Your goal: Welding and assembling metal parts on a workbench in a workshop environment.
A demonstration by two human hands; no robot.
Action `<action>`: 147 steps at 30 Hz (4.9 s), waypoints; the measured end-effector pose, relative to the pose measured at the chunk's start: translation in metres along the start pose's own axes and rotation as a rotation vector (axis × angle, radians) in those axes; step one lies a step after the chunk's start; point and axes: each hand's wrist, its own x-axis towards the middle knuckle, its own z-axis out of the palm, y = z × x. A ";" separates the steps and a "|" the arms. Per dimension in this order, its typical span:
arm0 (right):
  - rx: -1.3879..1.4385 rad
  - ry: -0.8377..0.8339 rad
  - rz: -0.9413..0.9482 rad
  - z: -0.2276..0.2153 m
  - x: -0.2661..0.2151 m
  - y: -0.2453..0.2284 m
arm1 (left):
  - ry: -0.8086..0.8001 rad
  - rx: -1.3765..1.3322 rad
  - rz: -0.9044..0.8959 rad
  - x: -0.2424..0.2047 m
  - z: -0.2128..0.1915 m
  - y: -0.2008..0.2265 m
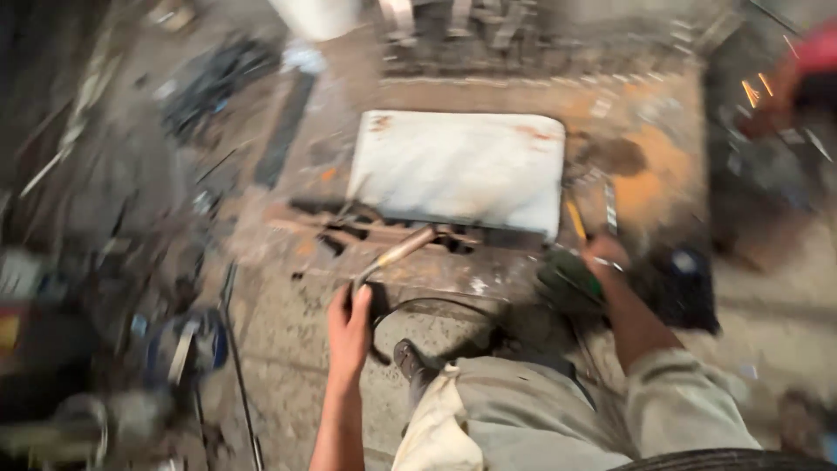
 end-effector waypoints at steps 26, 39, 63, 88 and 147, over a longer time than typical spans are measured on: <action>1.315 -0.036 -0.619 -0.313 -0.184 -0.097 | -0.530 -0.654 -0.580 0.045 0.091 -0.039; -0.162 0.134 -0.887 -0.454 -0.240 -0.139 | -0.468 -0.421 -0.487 0.044 0.121 -0.060; -0.090 -0.518 -0.663 -0.411 -0.234 -0.125 | -0.827 -0.170 -0.629 0.009 0.060 -0.036; -0.078 0.335 -0.948 -0.472 -0.310 -0.151 | -0.631 -0.448 -0.515 0.024 0.079 -0.031; 0.221 -0.351 -0.484 -0.388 -0.251 -0.031 | -0.656 -0.160 0.057 0.028 0.061 -0.045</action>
